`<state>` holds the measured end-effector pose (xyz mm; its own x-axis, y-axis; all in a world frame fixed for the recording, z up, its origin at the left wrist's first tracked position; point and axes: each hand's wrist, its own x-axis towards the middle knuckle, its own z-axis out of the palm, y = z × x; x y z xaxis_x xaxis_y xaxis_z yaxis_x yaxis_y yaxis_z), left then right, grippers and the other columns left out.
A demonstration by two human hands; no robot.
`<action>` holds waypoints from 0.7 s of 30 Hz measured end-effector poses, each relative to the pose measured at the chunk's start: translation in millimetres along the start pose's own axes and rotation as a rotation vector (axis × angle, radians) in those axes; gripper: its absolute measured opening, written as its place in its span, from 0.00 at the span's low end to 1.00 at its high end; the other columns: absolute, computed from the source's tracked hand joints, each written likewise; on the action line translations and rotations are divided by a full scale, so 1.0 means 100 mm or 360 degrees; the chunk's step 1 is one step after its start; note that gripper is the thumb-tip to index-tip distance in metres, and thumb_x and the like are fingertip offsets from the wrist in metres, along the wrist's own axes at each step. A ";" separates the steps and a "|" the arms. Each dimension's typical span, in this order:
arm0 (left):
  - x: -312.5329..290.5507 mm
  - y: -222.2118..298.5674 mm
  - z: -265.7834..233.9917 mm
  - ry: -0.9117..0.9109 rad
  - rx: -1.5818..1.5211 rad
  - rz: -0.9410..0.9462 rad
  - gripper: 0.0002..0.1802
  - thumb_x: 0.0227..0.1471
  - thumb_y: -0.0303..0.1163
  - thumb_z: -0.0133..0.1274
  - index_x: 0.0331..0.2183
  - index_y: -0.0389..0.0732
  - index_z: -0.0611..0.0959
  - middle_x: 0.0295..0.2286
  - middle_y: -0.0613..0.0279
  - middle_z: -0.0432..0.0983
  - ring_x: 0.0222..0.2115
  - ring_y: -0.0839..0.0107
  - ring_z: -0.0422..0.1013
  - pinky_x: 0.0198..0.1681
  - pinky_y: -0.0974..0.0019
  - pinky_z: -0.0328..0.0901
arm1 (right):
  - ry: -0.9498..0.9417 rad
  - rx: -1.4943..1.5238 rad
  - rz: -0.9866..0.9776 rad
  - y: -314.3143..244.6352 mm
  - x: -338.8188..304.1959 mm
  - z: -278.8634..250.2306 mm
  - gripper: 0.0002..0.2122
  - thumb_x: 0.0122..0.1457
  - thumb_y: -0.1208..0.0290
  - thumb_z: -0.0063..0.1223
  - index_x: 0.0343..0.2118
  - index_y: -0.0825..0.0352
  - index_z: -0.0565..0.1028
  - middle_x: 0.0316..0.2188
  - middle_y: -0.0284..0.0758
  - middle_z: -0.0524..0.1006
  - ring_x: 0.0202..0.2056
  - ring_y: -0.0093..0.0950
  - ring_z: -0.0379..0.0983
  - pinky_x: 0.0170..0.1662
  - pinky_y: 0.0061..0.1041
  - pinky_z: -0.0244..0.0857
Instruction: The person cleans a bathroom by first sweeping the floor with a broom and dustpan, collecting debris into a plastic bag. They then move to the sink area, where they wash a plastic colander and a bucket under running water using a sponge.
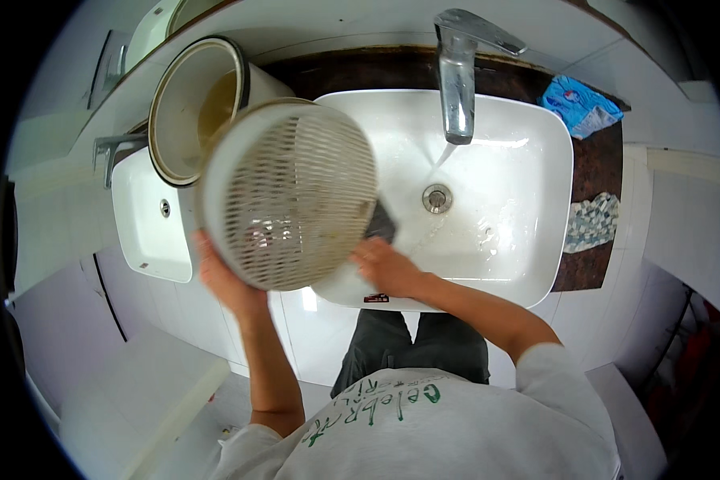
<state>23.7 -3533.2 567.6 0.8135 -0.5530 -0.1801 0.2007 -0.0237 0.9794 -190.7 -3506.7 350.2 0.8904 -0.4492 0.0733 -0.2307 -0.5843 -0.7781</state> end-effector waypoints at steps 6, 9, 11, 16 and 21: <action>0.13 0.59 -0.16 0.0239 0.0126 0.0503 0.26 0.62 0.47 0.34 0.49 0.35 0.70 0.43 0.56 0.71 0.40 0.70 0.72 0.41 0.66 0.71 | 0.0632 -0.0481 -0.0029 0.30 0.97 -0.11 0.20 0.58 0.69 0.45 0.53 0.67 0.64 0.55 0.42 0.64 0.57 0.38 0.59 0.62 0.39 0.48; 0.16 0.61 -0.22 0.0146 -0.0026 0.0561 0.25 0.62 0.47 0.32 0.48 0.37 0.70 0.44 0.57 0.70 0.41 0.71 0.71 0.43 0.67 0.71 | 0.0821 -0.0479 0.0267 0.62 1.53 -0.45 0.21 0.60 0.70 0.42 0.57 0.67 0.60 0.59 0.44 0.58 0.60 0.39 0.53 0.62 0.40 0.46; 0.16 0.62 -0.24 0.0285 -0.0020 0.0545 0.25 0.62 0.48 0.32 0.48 0.38 0.70 0.44 0.58 0.70 0.41 0.71 0.71 0.44 0.67 0.71 | 0.0908 -0.0377 0.0490 0.52 1.63 -0.43 0.22 0.62 0.70 0.38 0.59 0.67 0.57 0.61 0.44 0.55 0.61 0.38 0.51 0.63 0.39 0.44; 0.18 0.70 -0.19 0.0228 -0.0215 0.0632 0.25 0.63 0.46 0.31 0.52 0.39 0.68 0.49 0.55 0.67 0.46 0.65 0.68 0.48 0.63 0.70 | 0.0466 0.0227 0.0309 -0.27 0.72 0.05 0.23 0.62 0.69 0.38 0.59 0.69 0.55 0.60 0.46 0.54 0.60 0.41 0.53 0.62 0.40 0.45; 0.20 0.84 -0.22 0.0406 -0.0079 0.0827 0.23 0.62 0.42 0.34 0.51 0.37 0.68 0.50 0.53 0.66 0.47 0.62 0.68 0.47 0.60 0.70 | 0.0263 -0.0186 0.0175 -0.05 0.65 -0.12 0.25 0.61 0.68 0.41 0.60 0.69 0.55 0.61 0.45 0.54 0.60 0.40 0.53 0.61 0.40 0.46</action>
<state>69.1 -3528.0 643.8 0.9167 -0.2632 0.3008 -0.2398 0.2398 0.9407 -136.3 -3541.6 366.4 0.7832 -0.6135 0.1005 -0.3754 -0.5956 -0.7101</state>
